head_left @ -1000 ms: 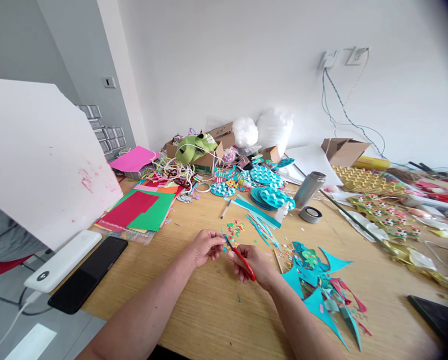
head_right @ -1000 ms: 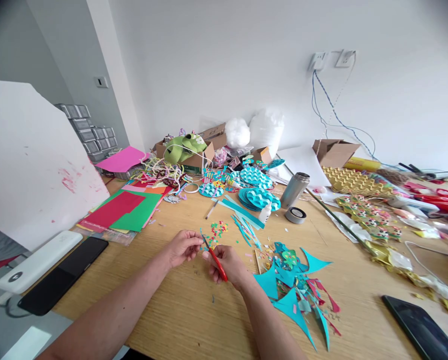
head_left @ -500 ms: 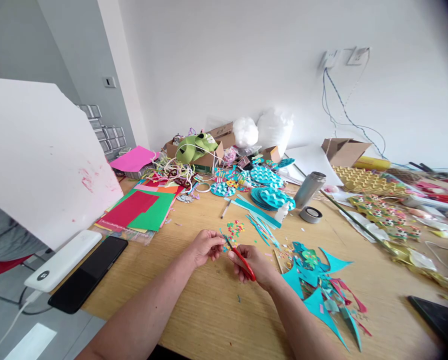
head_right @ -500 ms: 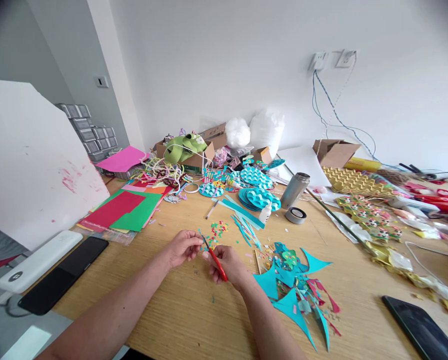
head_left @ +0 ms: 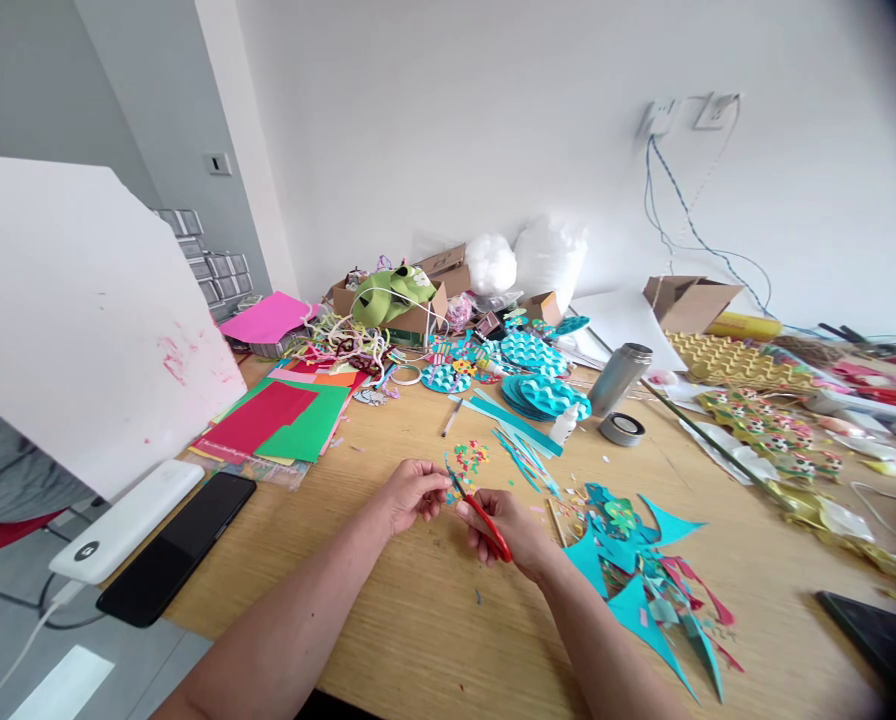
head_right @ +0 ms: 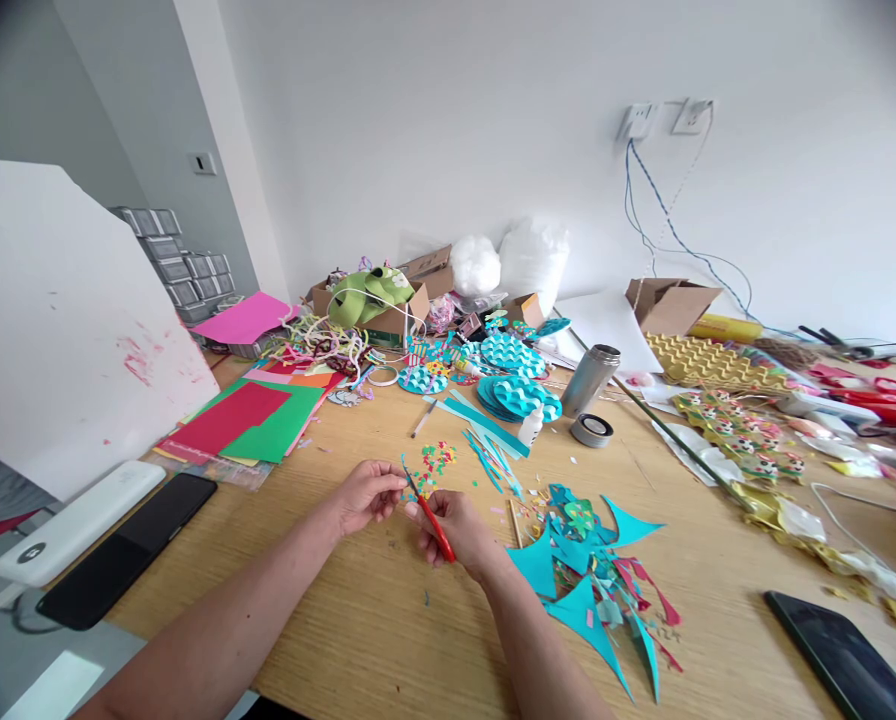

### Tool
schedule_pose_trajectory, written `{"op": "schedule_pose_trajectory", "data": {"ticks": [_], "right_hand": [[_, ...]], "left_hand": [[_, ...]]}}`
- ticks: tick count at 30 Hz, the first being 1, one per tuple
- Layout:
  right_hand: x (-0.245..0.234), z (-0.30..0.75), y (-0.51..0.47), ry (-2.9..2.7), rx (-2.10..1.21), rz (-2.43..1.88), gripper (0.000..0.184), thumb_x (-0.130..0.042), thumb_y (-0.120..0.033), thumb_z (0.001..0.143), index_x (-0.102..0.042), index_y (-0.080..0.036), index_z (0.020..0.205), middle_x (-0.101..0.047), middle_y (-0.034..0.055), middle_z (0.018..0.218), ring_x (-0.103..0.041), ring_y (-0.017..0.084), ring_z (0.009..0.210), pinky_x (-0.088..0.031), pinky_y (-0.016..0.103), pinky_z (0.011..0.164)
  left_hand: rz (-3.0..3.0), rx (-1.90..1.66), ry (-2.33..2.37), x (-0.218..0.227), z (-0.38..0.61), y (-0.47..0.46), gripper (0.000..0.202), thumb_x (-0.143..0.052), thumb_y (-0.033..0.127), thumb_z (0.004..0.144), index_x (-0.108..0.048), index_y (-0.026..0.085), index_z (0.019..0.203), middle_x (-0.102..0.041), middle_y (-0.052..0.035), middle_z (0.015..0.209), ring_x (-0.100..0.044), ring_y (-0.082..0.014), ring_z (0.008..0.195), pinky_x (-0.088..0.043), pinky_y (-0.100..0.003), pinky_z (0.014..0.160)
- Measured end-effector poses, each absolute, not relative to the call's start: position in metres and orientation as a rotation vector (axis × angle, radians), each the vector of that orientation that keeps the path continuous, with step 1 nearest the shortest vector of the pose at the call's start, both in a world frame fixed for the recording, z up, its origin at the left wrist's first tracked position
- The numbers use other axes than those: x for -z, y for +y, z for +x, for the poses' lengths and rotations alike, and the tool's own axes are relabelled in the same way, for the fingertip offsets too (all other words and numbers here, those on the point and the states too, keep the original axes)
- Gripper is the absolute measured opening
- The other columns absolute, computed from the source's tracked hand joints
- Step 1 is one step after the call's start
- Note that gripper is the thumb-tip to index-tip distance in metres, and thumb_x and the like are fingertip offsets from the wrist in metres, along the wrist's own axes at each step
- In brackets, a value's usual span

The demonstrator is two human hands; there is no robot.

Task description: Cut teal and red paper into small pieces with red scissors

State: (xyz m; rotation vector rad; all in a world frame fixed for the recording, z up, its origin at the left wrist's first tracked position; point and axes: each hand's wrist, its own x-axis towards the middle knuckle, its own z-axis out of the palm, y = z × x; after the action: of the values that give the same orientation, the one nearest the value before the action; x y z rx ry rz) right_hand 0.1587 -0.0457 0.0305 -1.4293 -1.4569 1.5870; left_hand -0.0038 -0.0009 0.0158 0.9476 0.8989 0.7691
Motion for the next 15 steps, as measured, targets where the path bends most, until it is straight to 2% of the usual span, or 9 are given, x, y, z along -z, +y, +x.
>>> {"op": "schedule_pose_trajectory", "data": {"ticks": [15], "right_hand": [[-0.0264, 0.1596, -0.0443, -1.449, -1.6, -1.429, 0.032, -0.063, -0.044, 0.066, -0.043, -0.019, 0.064, -0.057, -0.0067, 0.043, -0.05, 0.008, 0.032, -0.033, 0.016, 0.031]], "left_hand": [[0.927, -0.805, 0.893, -0.017, -0.0043, 0.0, 0.018, -0.064, 0.029, 0.06, -0.055, 0.014, 0.066, -0.055, 0.0045, 0.048, -0.045, -0.0053, 0.031, -0.024, -0.017, 0.03]]}}
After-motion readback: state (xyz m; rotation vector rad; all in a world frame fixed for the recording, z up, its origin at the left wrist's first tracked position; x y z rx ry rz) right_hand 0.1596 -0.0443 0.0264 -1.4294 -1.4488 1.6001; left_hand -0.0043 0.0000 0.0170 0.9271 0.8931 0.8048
